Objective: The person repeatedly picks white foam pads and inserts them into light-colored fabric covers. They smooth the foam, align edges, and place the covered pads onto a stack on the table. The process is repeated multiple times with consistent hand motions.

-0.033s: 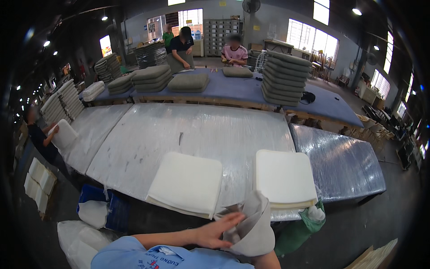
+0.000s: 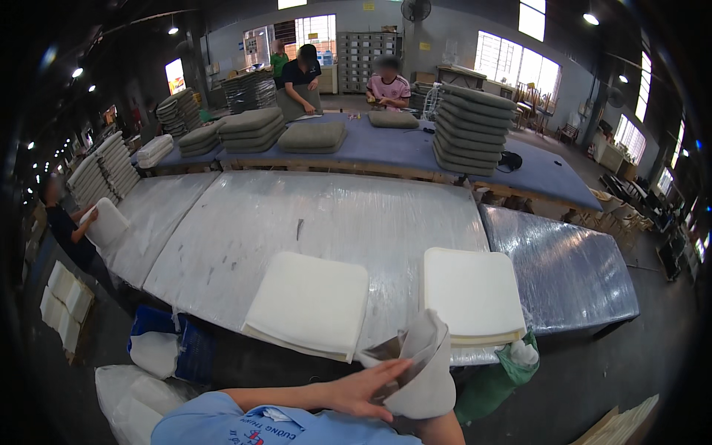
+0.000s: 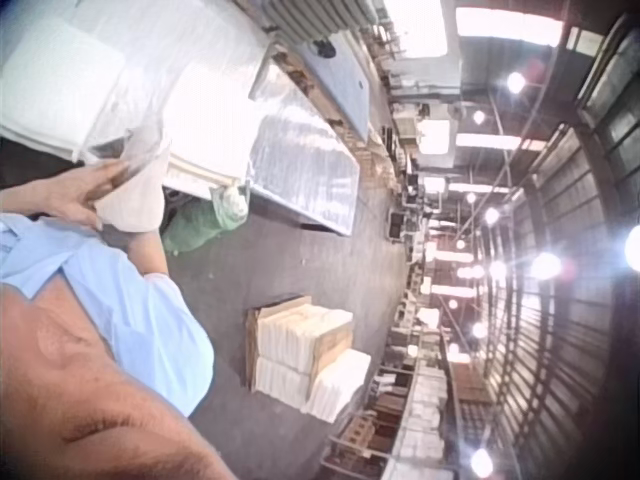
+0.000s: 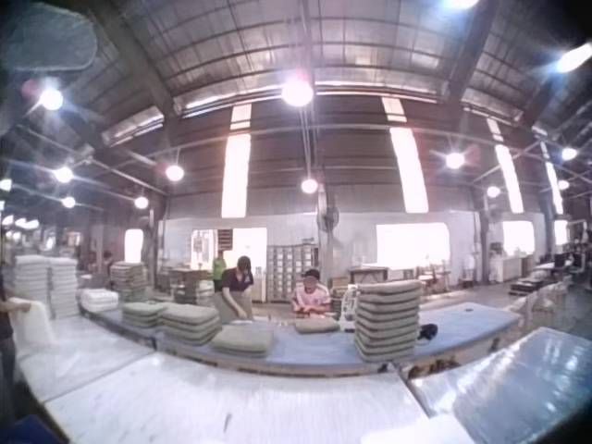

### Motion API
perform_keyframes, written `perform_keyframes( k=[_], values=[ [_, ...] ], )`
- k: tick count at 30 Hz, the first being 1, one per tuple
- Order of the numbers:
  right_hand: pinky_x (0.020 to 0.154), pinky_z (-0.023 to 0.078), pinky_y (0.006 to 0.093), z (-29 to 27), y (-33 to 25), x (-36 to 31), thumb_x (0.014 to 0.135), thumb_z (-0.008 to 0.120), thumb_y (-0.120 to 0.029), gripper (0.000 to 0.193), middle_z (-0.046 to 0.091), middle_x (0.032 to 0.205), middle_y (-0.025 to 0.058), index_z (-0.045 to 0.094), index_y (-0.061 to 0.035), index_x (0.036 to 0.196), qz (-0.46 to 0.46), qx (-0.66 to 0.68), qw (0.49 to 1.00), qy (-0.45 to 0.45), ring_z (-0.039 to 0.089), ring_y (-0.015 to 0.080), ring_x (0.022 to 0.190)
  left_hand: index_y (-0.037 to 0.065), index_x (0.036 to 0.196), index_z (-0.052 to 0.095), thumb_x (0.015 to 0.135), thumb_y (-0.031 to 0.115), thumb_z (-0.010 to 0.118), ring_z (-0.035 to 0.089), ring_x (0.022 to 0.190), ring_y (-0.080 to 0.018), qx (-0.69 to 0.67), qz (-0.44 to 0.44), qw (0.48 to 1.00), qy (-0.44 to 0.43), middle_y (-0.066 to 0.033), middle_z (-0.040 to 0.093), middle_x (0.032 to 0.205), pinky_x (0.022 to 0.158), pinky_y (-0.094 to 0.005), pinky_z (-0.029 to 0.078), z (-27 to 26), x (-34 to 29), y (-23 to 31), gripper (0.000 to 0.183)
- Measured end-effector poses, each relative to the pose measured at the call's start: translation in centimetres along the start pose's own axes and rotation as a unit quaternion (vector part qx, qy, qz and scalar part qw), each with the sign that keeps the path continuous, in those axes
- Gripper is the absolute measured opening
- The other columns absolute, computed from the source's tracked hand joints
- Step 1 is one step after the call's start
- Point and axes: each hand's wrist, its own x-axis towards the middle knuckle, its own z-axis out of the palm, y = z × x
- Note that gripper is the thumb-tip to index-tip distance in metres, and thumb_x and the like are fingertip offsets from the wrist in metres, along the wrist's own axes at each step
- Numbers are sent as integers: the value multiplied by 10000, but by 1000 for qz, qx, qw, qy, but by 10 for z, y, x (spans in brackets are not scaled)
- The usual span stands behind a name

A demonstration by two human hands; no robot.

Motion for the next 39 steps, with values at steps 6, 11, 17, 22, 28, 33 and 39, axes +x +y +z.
perform_keyframes(
  k=[6, 11, 17, 22, 28, 33, 39],
  values=[
    [1052, 508, 372, 64, -10, 7, 1007, 661, -220, 629, 614, 1233, 89, 412, -35, 1554, -101, 100, 949, -281, 588, 233, 1186, 8, 1350, 628, 1024, 278, 682, 700, 1107, -336, 16, -180, 980, 85, -148, 740, 1142, 1006, -411, 532, 28, -9, -39, 427],
    [1000, 511, 346, 80, -12, -48, 993, 695, -165, 441, 675, 1252, 106, 598, -2, 1391, -2, 37, 973, -227, 621, 206, 1179, 3, 1295, 662, 1086, 273, 604, 700, 1057, -218, -283, -345, 815, 371, -99, 739, 1185, 978, -364, 544, -30, -24, -112, 347],
    [559, 338, 254, -31, -60, -100, 1007, 691, -165, 293, 516, 680, -68, 645, -10, 762, 16, -191, 981, -28, 428, 40, 655, 10, 1103, 689, 1100, 308, 567, 681, 894, -185, -315, -382, 723, 482, -83, 717, 1017, 818, -365, 565, -88, -81, -128, 322],
    [666, 511, 294, -75, -67, -86, 917, 755, -101, 299, 627, 1015, 91, 668, 25, 1174, -109, -458, 878, 86, 595, 156, 805, 21, 1099, 706, 1103, 355, 563, 656, 868, -129, -421, -361, 791, 257, -40, 710, 981, 773, -354, 550, -27, -14, -86, 363],
    [821, 568, 380, 40, -101, -67, 787, 886, -463, 944, 588, 1173, 175, 515, 18, 1509, -36, -360, 921, -146, 670, 296, 951, 54, 1446, 533, 1074, 628, 459, 650, 1115, -127, -624, -347, 699, 38, -33, 693, 1247, 990, -342, 514, 38, -15, -79, 688],
    [877, 561, 403, 50, -117, -62, 803, 857, -417, 926, 576, 1208, 194, 484, 15, 1532, 28, -406, 895, -183, 676, 343, 980, 87, 1508, 448, 1038, 728, 394, 600, 1135, -134, -743, -240, 623, -52, -24, 625, 1272, 985, -315, 479, 25, -25, -78, 796],
    [830, 552, 432, 39, -110, -48, 889, 730, -193, 654, 615, 1067, 198, 550, -17, 1493, 32, -380, 901, -208, 663, 356, 920, 124, 1415, 532, 1047, 642, 499, 609, 1107, -139, -708, -259, 655, 43, 18, 645, 1220, 973, -336, 467, 43, -28, -75, 636]
  ],
)
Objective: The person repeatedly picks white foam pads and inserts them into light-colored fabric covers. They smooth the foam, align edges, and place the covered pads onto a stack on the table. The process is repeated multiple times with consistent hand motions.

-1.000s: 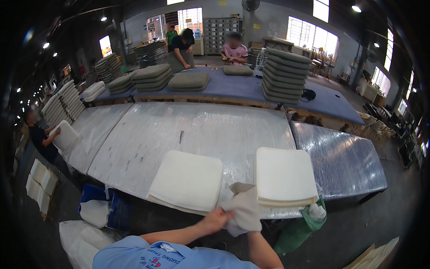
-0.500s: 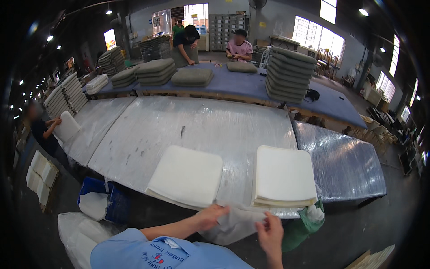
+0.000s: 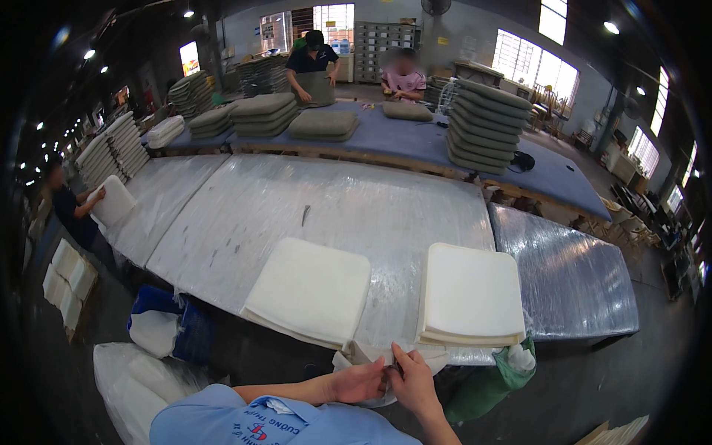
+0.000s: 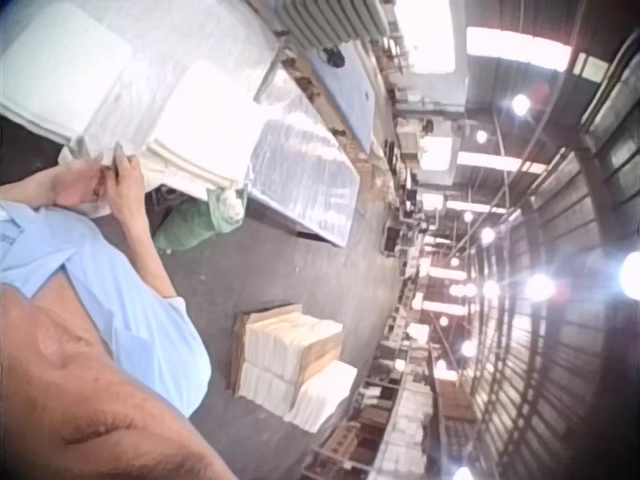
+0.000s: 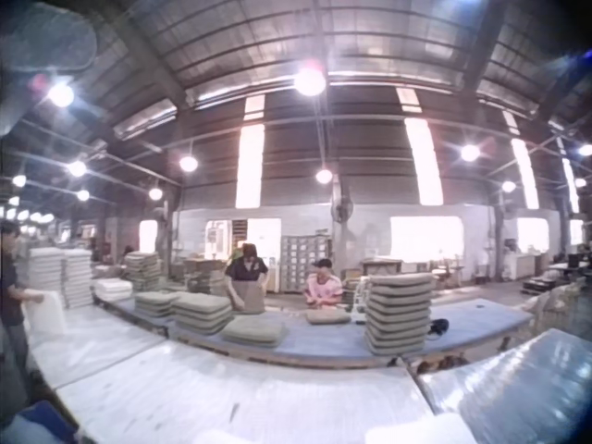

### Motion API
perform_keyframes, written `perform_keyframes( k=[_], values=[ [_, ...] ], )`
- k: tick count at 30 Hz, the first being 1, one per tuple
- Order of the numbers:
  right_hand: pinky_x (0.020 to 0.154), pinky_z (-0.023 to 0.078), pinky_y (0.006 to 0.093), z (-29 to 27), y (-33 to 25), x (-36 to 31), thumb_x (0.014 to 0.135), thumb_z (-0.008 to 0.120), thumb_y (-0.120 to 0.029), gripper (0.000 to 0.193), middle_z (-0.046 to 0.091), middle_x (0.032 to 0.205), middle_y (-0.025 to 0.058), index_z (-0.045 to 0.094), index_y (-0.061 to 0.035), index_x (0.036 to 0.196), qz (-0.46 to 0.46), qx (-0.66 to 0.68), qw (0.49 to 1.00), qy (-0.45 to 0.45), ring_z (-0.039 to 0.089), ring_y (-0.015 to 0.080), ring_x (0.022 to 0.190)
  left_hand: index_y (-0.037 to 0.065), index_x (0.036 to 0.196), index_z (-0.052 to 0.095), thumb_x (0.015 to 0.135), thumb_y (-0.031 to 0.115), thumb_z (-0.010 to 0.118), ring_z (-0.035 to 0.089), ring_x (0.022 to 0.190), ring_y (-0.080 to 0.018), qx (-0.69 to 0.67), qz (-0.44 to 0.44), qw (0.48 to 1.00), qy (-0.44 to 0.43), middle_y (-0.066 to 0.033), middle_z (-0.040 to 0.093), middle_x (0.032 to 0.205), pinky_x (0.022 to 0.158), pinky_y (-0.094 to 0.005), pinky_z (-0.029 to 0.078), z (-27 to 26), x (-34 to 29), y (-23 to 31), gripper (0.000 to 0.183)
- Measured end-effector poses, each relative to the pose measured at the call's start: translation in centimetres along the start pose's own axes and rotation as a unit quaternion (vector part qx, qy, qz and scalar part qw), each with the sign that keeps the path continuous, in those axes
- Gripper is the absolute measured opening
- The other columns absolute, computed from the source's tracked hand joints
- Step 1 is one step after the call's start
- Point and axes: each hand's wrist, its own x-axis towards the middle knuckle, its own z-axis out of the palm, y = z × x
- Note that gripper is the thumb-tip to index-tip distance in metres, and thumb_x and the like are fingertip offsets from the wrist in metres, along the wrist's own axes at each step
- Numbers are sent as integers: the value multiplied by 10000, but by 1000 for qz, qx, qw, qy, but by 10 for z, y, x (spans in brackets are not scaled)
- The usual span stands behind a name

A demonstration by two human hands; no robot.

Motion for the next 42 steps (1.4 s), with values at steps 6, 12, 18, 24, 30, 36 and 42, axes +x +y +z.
perform_keyframes(
  k=[6, 12, 18, 24, 30, 36, 42],
  values=[
    [735, 516, 366, 24, 18, -10, 828, 635, -16, 517, 603, 906, 167, 674, -14, 1344, -6, -21, 992, 125, 624, 285, 801, 128, 1275, 646, 1064, 371, 605, 614, 1071, -136, 14, -24, 999, -24, 30, 661, 1179, 935, -327, 473, -24, 9, -22, 324],
    [709, 460, 285, 29, 23, -51, 806, 566, 45, 362, 595, 855, 91, 789, -2, 1088, -3, 146, 979, 143, 582, 180, 786, 83, 1313, 662, 1022, 287, 608, 646, 1127, -230, 333, -60, 929, 152, -28, 700, 1251, 1031, -361, 478, -35, 19, -44, 359],
    [746, 433, 265, 14, -76, -66, 773, 489, 55, 371, 618, 890, 86, 785, 27, 994, -119, 387, 903, 142, 569, 170, 816, 67, 1373, 641, 1020, 272, 591, 637, 1228, -305, 686, 0, 726, 39, -113, 693, 1342, 1095, -383, 467, -55, -35, -42, 412],
    [733, 441, 249, 24, -80, -50, 874, 547, 38, 215, 648, 859, 66, 728, 39, 992, -137, 343, 905, 213, 568, 117, 783, 60, 1392, 629, 1028, 259, 577, 622, 1262, -324, 787, 9, 594, 167, -142, 675, 1372, 1111, -387, 461, -81, -154, -47, 418],
    [755, 516, 263, 77, -88, -59, 896, 648, 45, 218, 706, 862, 46, 727, -8, 1092, -88, 214, 965, 122, 641, 89, 814, 53, 1411, 617, 1037, 246, 563, 606, 1297, -342, 852, 47, 446, 272, -172, 658, 1402, 1127, -390, 454, -95, -316, -71, 424],
    [782, 546, 270, 153, -106, -46, 944, 635, 23, 136, 734, 946, 50, 721, -20, 1041, -46, 379, 923, 43, 669, 114, 855, 56, 1352, 659, 1028, 282, 576, 609, 1292, -369, 728, 48, 565, 386, -220, 666, 1359, 1073, -411, 494, -65, -382, -103, 404],
    [756, 578, 297, 149, -162, -55, 994, 629, -9, 108, 725, 945, 58, 683, -33, 1084, 16, 568, 822, 16, 689, 137, 832, 4, 1330, 650, 931, 209, 731, 564, 1321, -407, 663, 150, 497, 540, -209, 609, 1424, 1071, -449, 468, 77, -415, -98, 457]
  ],
)
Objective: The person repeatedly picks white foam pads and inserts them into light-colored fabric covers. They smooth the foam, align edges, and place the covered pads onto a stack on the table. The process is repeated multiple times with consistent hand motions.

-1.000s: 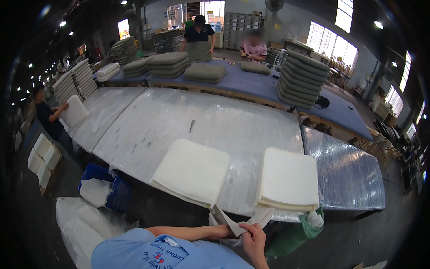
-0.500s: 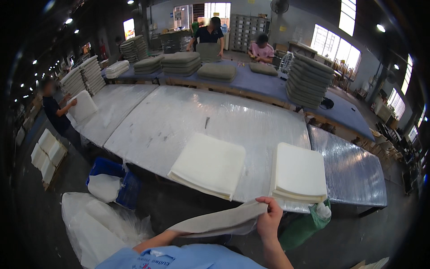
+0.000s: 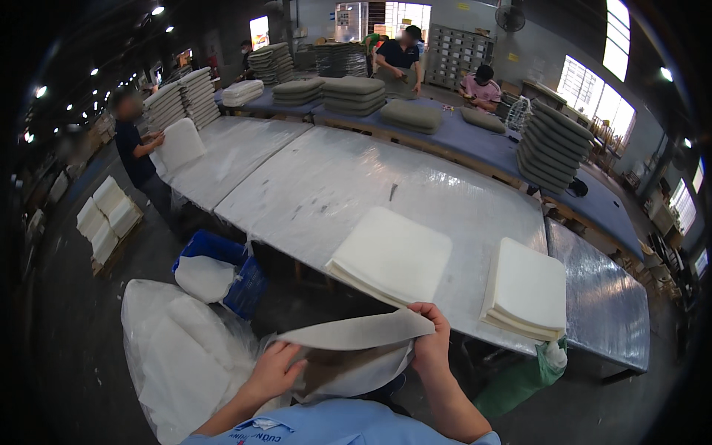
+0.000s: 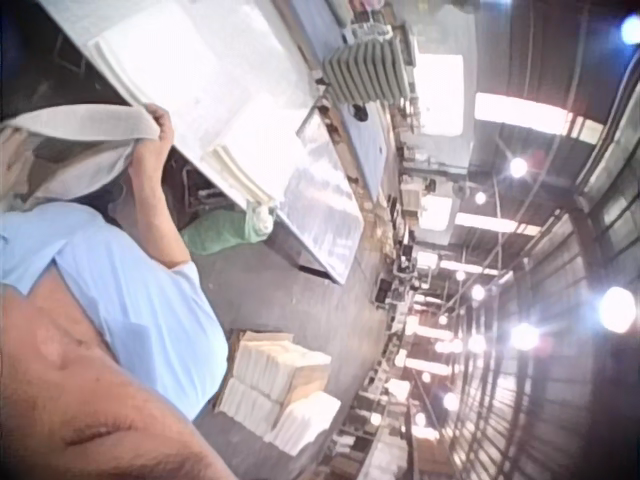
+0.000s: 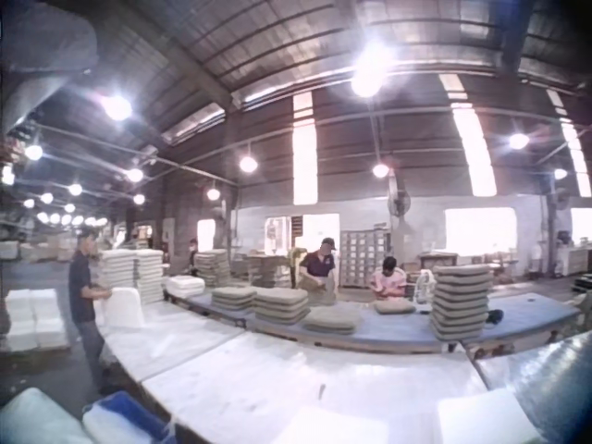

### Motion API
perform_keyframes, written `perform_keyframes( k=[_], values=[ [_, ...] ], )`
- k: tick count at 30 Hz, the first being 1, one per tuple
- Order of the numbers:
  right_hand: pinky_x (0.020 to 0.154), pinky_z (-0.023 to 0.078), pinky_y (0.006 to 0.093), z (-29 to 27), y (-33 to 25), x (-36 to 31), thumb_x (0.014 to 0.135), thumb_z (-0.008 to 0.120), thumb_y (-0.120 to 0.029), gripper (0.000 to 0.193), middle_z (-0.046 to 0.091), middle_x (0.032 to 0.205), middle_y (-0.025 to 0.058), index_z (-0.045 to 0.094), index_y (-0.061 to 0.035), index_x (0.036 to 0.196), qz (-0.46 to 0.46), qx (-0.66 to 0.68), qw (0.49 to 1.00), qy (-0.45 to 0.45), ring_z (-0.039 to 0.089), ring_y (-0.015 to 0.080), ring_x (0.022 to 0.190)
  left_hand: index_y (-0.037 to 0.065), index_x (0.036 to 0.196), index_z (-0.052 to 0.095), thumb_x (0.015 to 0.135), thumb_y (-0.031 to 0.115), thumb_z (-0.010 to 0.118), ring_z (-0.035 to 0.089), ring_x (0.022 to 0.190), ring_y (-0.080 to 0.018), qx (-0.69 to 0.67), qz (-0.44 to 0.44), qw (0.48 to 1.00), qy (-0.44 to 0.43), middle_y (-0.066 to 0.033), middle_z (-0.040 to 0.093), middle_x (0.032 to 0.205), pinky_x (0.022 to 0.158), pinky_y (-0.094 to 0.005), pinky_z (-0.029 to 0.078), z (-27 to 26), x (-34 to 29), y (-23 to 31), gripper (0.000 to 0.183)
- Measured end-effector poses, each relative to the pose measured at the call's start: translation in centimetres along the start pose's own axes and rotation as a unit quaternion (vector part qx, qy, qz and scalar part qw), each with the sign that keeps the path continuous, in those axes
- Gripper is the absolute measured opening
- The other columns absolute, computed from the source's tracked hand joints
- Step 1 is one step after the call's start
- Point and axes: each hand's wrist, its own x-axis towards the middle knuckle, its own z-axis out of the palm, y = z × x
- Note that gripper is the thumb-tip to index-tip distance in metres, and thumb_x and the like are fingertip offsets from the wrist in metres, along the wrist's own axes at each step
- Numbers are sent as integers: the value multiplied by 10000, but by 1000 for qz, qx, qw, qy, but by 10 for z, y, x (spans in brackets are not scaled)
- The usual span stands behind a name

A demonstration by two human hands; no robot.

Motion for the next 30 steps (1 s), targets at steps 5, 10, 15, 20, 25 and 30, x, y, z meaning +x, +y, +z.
perform_keyframes(
  k=[5, 10, 15, 20, 25, 30],
  values=[
    [764, 594, 300, 43, -22, -27, 1003, 642, -27, 107, 717, 952, 60, 670, -42, 1105, 15, 66, 996, -59, 698, 142, 829, 48, 1498, 526, 867, 173, 805, 484, 1384, -438, 42, 8, 935, 352, -246, 543, 1454, 1164, -513, 373, 47, 12, -24, 702],
    [752, 580, 280, 73, -23, -41, 995, 655, -19, 123, 709, 961, 44, 669, -40, 1116, 32, 77, 988, -131, 689, 121, 850, 37, 1355, 646, 922, 86, 714, 699, 841, -206, -376, -328, 863, 76, -95, 731, 1081, 698, -352, 565, 124, 38, -112, 441],
    [788, 577, 288, 13, -21, -36, 949, 680, 4, 163, 725, 993, 69, 665, -26, 1108, -43, -57, 994, -84, 699, 144, 875, 51, 1172, 712, 924, 77, 704, 668, 812, -163, -563, -358, 731, 141, -40, 726, 1000, 660, -326, 527, 153, 30, -107, 250],
    [791, 578, 329, -69, 26, -24, 841, 725, -25, 186, 752, 859, 90, 723, -1, 1025, -4, -512, 859, -24, 732, 175, 837, 20, 1216, 689, 905, 30, 709, 682, 984, -207, -451, -330, 780, 282, -84, 735, 1119, 884, -342, 532, 120, 20, -118, 311],
    [874, 567, 515, -118, 91, 17, 807, 652, -158, 239, 737, 930, 252, 770, -53, 987, 2, -663, 744, -85, 718, 433, 955, 31, 1071, 754, 840, -57, 658, 704, 927, -190, -437, -397, 785, 188, -86, 758, 1001, 829, -322, 547, 46, 17, -139, 266],
    [796, 548, 570, -54, 56, 101, 836, 641, -229, 245, 701, 882, 269, 694, -8, 926, -227, -637, 709, -203, 672, 488, 852, 30, 978, 772, 701, -134, 508, 670, 832, -183, -280, -244, 898, 237, -59, 738, 898, 768, -290, 522, -71, 24, -164, 417]
  ],
)
